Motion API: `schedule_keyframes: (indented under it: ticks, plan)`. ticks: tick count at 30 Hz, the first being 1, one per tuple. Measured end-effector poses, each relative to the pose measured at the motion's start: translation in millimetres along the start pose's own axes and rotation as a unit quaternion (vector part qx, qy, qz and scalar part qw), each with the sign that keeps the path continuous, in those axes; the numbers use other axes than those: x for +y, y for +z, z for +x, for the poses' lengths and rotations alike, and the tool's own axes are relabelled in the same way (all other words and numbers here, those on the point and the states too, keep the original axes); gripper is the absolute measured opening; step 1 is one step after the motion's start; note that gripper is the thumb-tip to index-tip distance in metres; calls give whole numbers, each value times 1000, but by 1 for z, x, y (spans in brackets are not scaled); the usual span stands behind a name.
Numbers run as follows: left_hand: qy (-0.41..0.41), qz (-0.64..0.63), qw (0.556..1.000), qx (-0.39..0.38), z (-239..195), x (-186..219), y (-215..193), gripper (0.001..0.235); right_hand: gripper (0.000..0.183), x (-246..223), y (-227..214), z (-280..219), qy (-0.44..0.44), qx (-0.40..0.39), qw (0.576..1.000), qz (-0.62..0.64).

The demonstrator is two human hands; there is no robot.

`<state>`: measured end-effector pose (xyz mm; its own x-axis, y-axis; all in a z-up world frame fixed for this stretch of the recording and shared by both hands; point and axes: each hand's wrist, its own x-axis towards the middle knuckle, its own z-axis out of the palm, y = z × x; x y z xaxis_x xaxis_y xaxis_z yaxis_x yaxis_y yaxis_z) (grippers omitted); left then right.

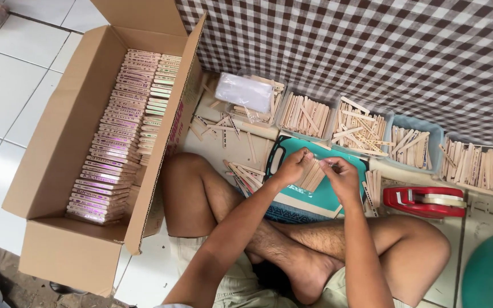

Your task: The person sits on the floor and organizes wooden popsicle sticks. They gather sticks from a green basin and a pile on the floor, arrange them into neat stacks on a blue cutting board, and then place the stacks into a large cardboard box.

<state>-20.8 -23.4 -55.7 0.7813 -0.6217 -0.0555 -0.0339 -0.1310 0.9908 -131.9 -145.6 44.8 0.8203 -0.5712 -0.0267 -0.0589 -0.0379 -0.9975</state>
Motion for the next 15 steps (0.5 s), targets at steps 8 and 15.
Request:
schedule_keyframes:
  ticks: [8,15]
  plan:
    - [40,60,995,68,-6,33,-6,30,28,29,-2,6,88,-3,994,-62]
    - [57,93,987,118,-16,44,-5,29,33,41,2,11,24,-13,976,-214]
